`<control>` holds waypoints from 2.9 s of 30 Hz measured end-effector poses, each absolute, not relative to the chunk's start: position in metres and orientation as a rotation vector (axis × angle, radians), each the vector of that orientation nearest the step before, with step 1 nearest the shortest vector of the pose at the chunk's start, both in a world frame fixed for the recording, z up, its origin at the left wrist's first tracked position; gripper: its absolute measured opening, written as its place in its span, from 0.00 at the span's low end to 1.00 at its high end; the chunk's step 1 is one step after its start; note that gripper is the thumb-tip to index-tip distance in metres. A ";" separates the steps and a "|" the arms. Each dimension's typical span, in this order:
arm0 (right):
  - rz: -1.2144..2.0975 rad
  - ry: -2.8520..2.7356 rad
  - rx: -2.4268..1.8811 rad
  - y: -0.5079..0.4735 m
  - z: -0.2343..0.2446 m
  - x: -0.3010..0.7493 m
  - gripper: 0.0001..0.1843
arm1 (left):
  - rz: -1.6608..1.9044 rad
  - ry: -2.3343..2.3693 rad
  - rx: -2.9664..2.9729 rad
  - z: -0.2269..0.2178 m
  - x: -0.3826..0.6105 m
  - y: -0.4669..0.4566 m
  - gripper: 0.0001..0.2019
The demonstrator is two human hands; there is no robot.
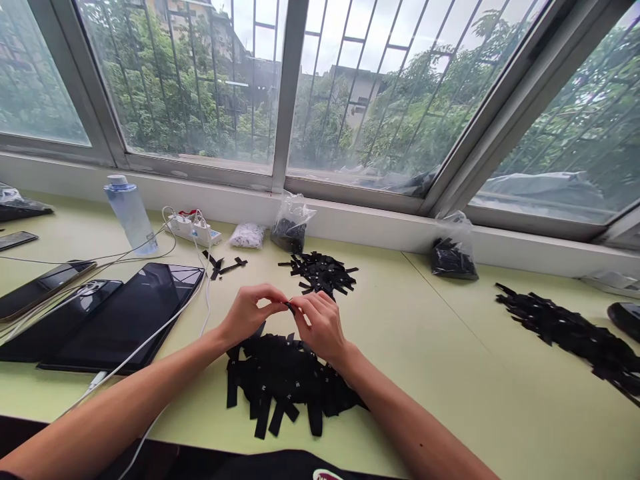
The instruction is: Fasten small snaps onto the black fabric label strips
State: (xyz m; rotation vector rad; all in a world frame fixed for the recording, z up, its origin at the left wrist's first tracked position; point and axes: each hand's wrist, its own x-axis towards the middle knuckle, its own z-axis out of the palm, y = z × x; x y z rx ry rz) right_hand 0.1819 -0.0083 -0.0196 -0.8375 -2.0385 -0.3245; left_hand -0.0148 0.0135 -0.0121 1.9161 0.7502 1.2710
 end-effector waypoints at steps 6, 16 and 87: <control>-0.317 -2.060 -0.832 -0.009 -0.019 0.179 0.06 | 1.321 0.758 1.935 -0.012 -0.016 0.013 0.03; -0.465 -1.919 -0.858 0.002 -0.003 0.208 0.04 | 1.332 0.842 1.981 -0.008 -0.005 0.006 0.07; 1.336 -1.839 -0.993 0.000 0.015 0.214 0.21 | 1.288 0.752 2.397 -0.004 -0.016 0.005 0.07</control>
